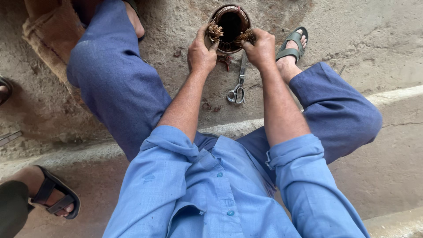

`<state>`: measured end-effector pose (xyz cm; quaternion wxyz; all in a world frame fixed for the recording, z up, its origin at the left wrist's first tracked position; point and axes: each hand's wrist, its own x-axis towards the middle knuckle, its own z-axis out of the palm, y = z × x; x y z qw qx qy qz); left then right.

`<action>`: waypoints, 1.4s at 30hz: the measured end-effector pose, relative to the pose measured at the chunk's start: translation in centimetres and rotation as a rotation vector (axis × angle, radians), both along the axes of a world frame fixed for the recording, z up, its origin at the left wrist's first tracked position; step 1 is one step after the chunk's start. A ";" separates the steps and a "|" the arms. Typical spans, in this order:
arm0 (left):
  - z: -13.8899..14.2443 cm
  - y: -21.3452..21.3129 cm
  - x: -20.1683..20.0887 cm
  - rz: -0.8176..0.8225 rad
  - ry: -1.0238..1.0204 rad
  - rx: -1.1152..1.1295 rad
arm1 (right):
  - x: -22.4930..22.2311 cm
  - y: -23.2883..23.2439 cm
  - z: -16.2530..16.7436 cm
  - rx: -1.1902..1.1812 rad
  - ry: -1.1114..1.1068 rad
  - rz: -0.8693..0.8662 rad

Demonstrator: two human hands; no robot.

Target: The person sits on the ground and uses large shears to cut a coiled copper wire held in a cylindrical container. They repeatedly pull out sections of wire, cut them, and place the cut pieces back into the container.

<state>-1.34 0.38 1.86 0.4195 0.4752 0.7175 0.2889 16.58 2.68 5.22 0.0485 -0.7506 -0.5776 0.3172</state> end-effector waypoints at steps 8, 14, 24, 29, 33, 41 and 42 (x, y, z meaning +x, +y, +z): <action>0.7 0.2 0.1 -0.009 0.059 -0.067 | -4.7 0.6 1.7 -0.011 -0.063 -0.349; 0.5 0.2 0.5 -0.008 0.032 -0.080 | -2.7 0.0 0.2 0.015 -0.010 -0.258; 1.4 1.1 1.0 -0.079 0.414 0.109 | -0.7 -1.3 -0.1 0.045 0.007 -0.031; 1.9 4.1 0.8 -0.278 0.469 -0.198 | -0.5 -1.4 0.0 0.097 0.035 -0.012; 1.1 5.0 -0.5 -0.502 0.503 -0.101 | 0.5 -1.2 -1.5 0.116 0.117 -0.019; 0.4 4.3 -2.2 -0.677 0.396 0.314 | 0.5 -1.9 -2.5 0.306 0.100 -0.018; 0.5 4.2 -1.9 -0.648 0.406 0.306 | 0.2 -1.8 -2.0 0.365 0.081 -0.013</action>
